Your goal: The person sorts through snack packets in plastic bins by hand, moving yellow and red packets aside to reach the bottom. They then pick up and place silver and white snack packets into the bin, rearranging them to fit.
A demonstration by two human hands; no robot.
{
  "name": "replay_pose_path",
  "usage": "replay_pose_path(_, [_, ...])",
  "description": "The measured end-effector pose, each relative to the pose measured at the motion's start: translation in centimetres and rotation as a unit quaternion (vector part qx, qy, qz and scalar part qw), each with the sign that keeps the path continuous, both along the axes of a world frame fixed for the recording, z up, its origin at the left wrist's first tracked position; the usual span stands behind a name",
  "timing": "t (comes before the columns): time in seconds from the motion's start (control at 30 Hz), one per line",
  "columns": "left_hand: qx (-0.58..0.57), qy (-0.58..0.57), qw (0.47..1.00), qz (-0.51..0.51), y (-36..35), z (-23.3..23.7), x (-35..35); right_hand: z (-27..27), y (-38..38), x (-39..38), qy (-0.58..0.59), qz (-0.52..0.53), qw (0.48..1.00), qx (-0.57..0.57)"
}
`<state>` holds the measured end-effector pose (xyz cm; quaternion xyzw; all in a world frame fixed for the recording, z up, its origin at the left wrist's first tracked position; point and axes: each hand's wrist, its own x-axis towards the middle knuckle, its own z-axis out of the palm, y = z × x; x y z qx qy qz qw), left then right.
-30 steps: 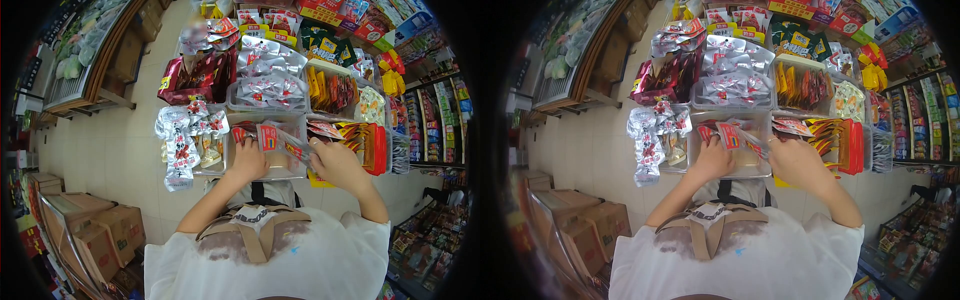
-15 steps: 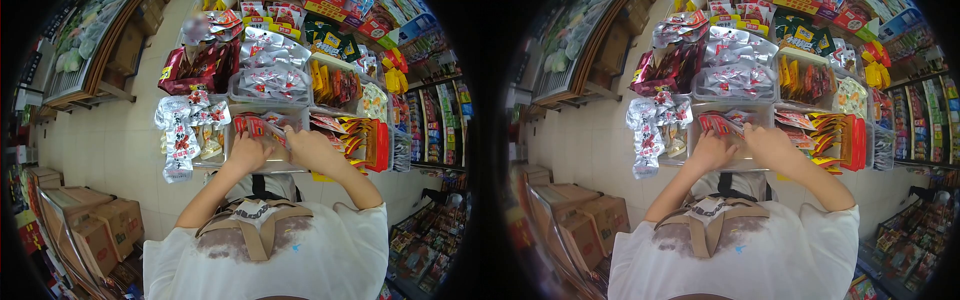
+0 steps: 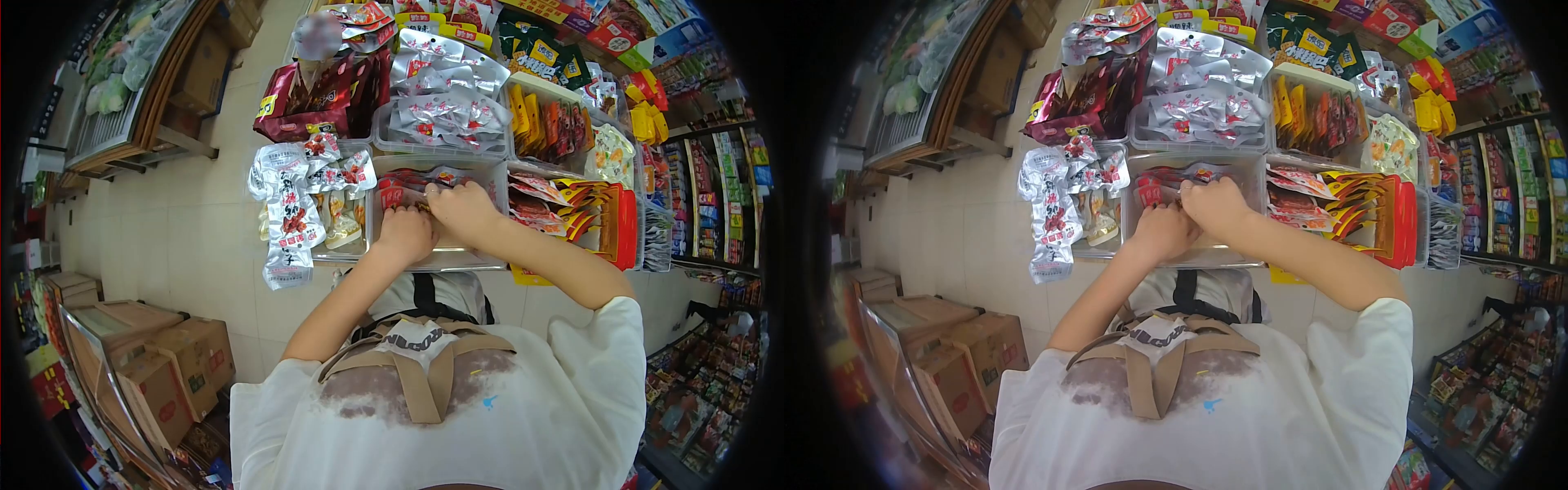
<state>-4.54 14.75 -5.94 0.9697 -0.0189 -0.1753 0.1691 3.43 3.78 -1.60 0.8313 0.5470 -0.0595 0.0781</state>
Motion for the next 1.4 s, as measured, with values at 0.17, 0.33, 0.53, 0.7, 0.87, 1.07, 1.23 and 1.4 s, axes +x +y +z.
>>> replay_pose_path(0.17, [0.005, 0.025, 1.000, 0.003, 0.0, 0.5, 0.2, 1.7, -1.5, -0.1, 0.002, 0.001, 1.000, -0.026])
replay_pose_path(0.33, [0.011, 0.044, 0.999, 0.009, -0.3, 1.3, 0.6, 7.8, -1.4, 1.7, 0.112, -0.025, 0.992, -0.043])
replay_pose_path(0.53, [-0.039, 0.096, 0.994, 0.014, -0.4, 1.8, 1.3, 13.7, 2.6, 7.1, 0.245, -0.008, 0.967, 0.074])
replay_pose_path(0.7, [-0.029, 0.086, 0.996, 0.008, -0.4, 1.4, 1.0, 13.4, 9.1, 13.4, 0.191, 0.059, 0.956, 0.215])
replay_pose_path(0.87, [-0.018, 0.070, 0.997, 0.021, -0.7, 0.5, 0.8, 7.9, 16.9, 19.5, -0.016, 0.047, 0.976, 0.213])
replay_pose_path(1.07, [-0.012, 0.056, 0.998, 0.033, -0.7, 0.4, 0.5, 4.1, 21.5, 21.5, -0.069, 0.011, 0.991, 0.118])
replay_pose_path(1.23, [-0.025, 0.068, 0.997, 0.032, -0.4, 1.2, 0.6, 2.7, 22.5, 21.3, -0.066, -0.027, 0.993, 0.098])
replay_pose_path(1.4, [-0.007, 0.063, 0.998, 0.022, -0.5, 1.5, 0.5, 2.5, 22.0, 22.1, -0.158, 0.031, 0.967, 0.198])
